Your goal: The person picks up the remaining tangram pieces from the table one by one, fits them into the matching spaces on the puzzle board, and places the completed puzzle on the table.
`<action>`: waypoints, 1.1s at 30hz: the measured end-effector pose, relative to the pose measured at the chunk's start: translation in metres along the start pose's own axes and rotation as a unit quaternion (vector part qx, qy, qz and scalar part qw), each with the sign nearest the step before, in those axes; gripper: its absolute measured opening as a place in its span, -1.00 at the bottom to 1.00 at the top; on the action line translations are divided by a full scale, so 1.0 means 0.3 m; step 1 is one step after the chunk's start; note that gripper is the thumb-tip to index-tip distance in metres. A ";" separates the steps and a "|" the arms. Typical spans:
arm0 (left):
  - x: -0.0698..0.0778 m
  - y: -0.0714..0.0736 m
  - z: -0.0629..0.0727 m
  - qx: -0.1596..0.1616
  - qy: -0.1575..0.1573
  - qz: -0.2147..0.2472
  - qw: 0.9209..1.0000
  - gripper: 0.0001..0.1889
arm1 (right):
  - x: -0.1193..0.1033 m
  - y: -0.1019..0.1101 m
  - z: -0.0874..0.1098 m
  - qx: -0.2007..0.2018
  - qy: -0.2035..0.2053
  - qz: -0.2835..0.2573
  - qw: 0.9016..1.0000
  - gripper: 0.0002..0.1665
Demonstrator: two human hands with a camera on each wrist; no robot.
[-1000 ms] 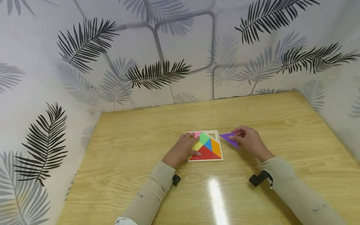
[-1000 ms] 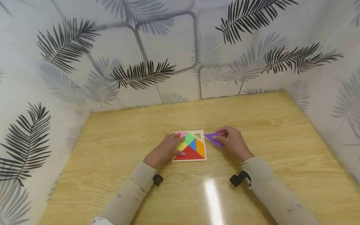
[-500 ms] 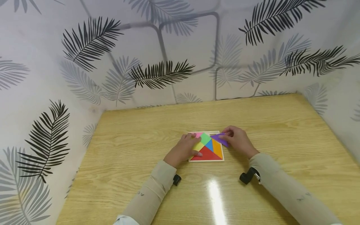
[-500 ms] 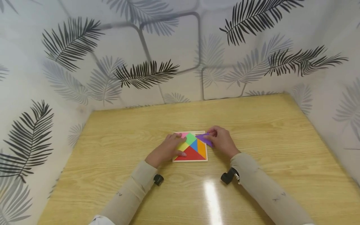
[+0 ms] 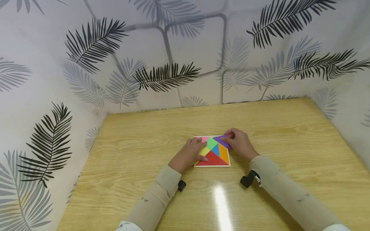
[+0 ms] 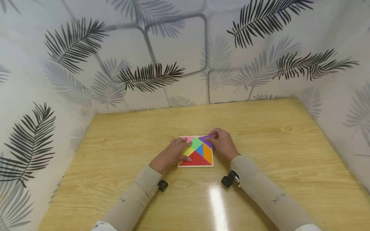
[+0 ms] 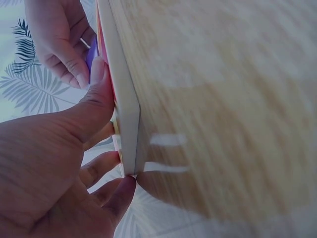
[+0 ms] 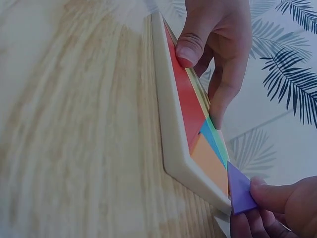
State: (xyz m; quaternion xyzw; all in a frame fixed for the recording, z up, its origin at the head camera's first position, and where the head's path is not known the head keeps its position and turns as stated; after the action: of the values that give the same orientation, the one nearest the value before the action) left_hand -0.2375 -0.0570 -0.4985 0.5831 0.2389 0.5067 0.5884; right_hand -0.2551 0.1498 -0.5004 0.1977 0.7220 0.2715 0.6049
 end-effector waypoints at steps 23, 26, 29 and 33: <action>0.018 0.011 0.012 -0.003 0.004 -0.007 1.000 -0.22 | 0.012 -0.025 -0.017 0.006 0.013 0.028 1.000 -0.71; 0.016 0.008 0.010 -0.003 0.006 -0.006 1.000 -0.22 | 0.014 -0.026 -0.017 0.008 0.019 0.038 0.999 -0.71; 0.013 0.005 0.008 0.000 0.008 -0.005 1.000 -0.22 | 0.015 -0.026 -0.019 0.012 0.029 0.048 0.998 -0.72; 0.011 0.002 0.004 -0.002 0.010 0.000 1.000 -0.22 | 0.012 -0.027 -0.021 0.009 0.044 0.076 0.996 -0.72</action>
State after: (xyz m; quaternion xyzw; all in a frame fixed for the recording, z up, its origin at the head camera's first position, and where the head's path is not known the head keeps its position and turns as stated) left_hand -0.2353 -0.0548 -0.4966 0.5769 0.2440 0.5132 0.5867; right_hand -0.2616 0.1447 -0.5077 0.2454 0.7333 0.3180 0.5485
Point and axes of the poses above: each hand's wrist, its own z-axis away from the middle knuckle, its own y-axis out of the back of the hand, x = y × z, the point moved 3 cm from there along -z, towards the middle knuckle, and after that the axes turned 8 degrees about y, right-handed, at the moved point
